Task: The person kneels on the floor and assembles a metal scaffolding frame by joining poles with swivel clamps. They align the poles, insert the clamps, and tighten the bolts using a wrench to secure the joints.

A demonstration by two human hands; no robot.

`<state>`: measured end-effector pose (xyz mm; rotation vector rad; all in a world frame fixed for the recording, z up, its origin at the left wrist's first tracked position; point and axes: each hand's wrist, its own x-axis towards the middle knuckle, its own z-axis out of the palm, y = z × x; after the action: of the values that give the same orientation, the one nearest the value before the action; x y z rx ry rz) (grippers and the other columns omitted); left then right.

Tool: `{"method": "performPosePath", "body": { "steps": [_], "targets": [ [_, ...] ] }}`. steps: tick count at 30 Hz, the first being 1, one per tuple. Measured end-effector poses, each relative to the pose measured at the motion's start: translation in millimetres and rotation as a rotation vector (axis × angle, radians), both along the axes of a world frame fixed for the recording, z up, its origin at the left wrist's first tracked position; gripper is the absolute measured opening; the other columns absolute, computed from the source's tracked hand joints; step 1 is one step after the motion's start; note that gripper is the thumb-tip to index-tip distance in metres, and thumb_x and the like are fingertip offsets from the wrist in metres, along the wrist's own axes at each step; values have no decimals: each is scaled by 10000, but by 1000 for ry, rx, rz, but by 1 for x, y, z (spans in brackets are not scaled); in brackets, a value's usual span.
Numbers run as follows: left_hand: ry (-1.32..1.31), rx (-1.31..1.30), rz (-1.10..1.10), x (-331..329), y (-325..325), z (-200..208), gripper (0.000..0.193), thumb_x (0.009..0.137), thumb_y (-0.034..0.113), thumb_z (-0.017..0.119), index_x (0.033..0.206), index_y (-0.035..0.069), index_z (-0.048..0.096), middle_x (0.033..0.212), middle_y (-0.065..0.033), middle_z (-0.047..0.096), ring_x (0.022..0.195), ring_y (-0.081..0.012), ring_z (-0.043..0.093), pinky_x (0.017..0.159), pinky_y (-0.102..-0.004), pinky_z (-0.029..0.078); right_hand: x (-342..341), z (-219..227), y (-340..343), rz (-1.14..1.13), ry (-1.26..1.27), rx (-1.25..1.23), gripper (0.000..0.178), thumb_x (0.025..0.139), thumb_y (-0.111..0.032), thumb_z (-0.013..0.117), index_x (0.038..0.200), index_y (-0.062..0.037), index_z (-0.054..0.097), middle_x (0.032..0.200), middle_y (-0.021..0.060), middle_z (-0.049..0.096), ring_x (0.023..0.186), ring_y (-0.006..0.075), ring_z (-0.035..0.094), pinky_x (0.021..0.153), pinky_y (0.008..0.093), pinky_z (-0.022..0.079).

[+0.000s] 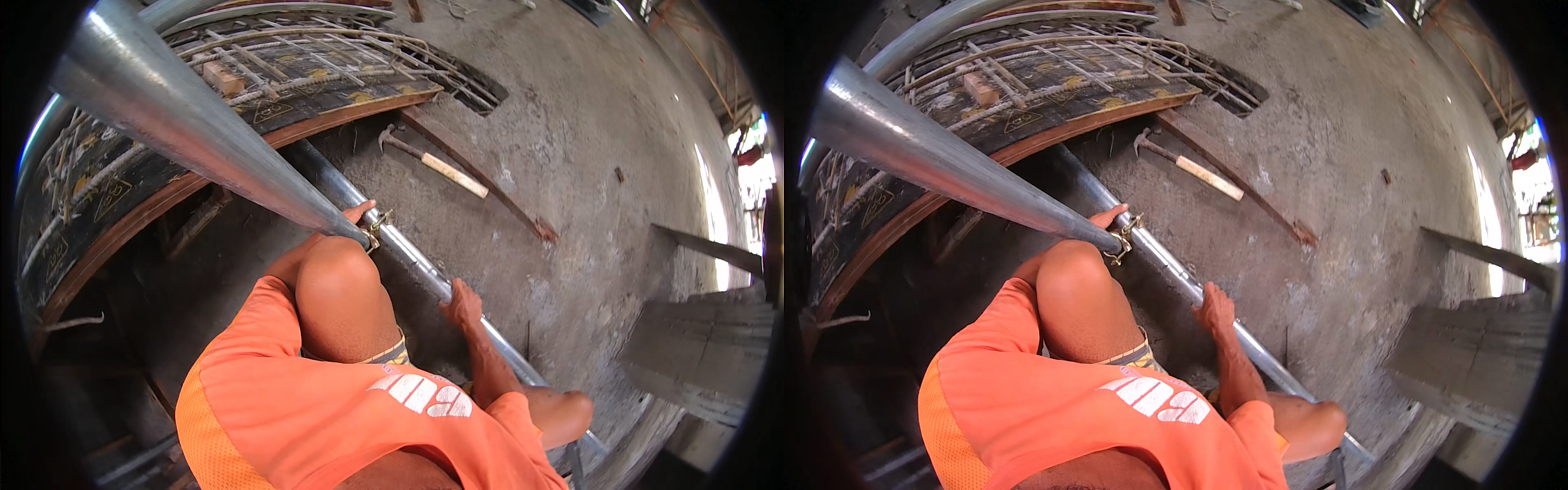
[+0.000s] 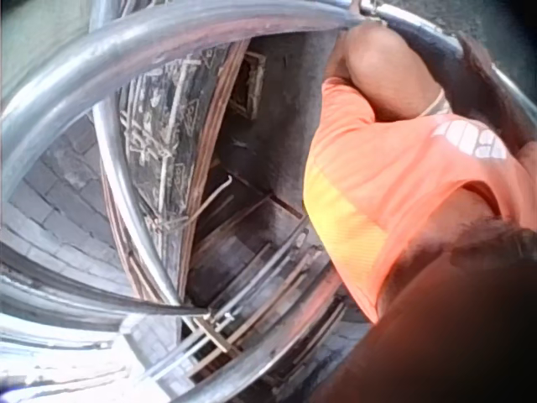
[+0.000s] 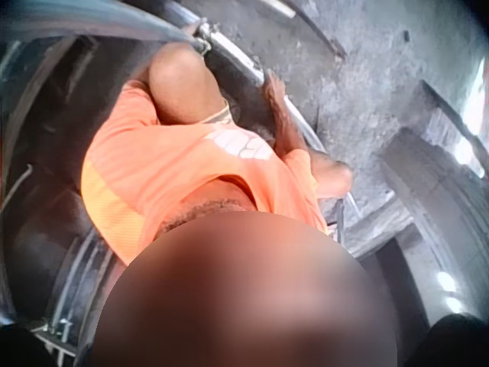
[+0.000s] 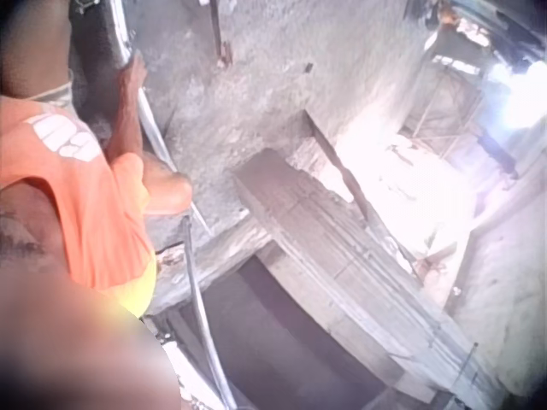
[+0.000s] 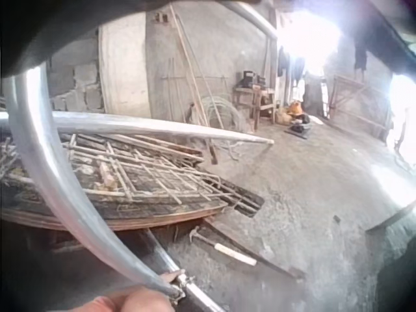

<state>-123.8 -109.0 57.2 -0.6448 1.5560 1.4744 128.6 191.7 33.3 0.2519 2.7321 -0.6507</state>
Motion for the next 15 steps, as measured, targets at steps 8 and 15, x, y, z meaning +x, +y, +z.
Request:
{"method": "performPosePath", "body": {
  "steps": [8,15],
  "targets": [
    [13,-27,67,5,1,37,557,788,639,800,881,110,656,822,-40,632,649,-176,590,627,-338,504,-4,32,3,-17,-56,-63,481,750,-281,840,1055,-51,548,1091,198,680,1085,413,651,890,509,523],
    [5,192,-69,-4,-20,46,612,825,650,748,986,61,702,801,-75,675,652,-181,632,662,-315,521,-5,75,4,-35,-48,-86,490,726,-251,838,1072,-56,550,1070,202,682,1033,411,662,853,509,519]
  ]
}}
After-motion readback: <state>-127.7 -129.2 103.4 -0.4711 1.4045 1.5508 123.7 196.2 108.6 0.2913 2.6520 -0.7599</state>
